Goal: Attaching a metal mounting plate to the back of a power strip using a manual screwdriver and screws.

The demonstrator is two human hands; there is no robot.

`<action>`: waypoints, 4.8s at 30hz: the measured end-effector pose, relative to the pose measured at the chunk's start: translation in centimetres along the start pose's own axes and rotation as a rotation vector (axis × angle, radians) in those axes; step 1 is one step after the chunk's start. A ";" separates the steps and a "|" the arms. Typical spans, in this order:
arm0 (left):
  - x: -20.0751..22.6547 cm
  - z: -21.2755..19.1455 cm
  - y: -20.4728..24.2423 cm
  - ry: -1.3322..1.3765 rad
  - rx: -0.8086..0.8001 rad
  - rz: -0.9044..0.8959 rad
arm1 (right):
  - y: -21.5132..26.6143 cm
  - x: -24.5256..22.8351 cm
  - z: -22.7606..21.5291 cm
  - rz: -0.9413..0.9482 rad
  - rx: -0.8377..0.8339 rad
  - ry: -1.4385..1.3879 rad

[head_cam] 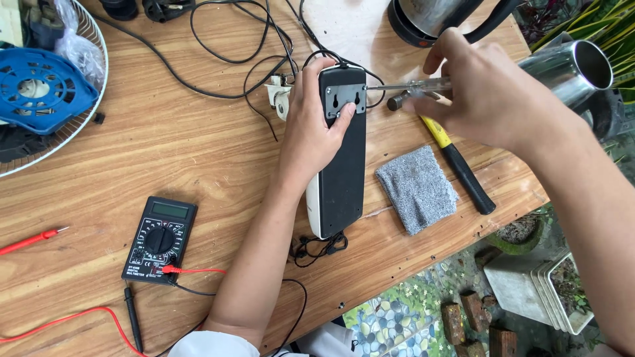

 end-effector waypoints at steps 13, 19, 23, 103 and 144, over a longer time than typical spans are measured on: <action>-0.1 0.3 0.2 -0.021 -0.010 0.001 | 0.0 1.7 1.9 0.071 0.052 -0.246; -0.2 0.1 -0.1 -0.013 -0.002 -0.021 | -0.2 2.5 2.1 -0.351 0.200 0.111; -0.6 0.4 -0.1 -0.031 0.008 0.018 | -0.5 4.2 3.1 -0.558 0.351 0.553; -1.3 0.7 -0.4 -0.056 0.038 0.055 | -0.6 3.1 4.7 -0.716 0.726 0.927; -1.8 0.8 -0.6 0.015 0.021 -0.042 | -1.0 3.4 6.1 -0.597 0.483 0.587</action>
Point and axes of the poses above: each hand's wrist, its own y-axis away from the middle knuckle, its own z-axis out of the palm, x = y × z, the point moved 1 cm from there along -y, towards the middle knuckle, and after that the axes turned 7 degrees about y, right-handed, at the moved point
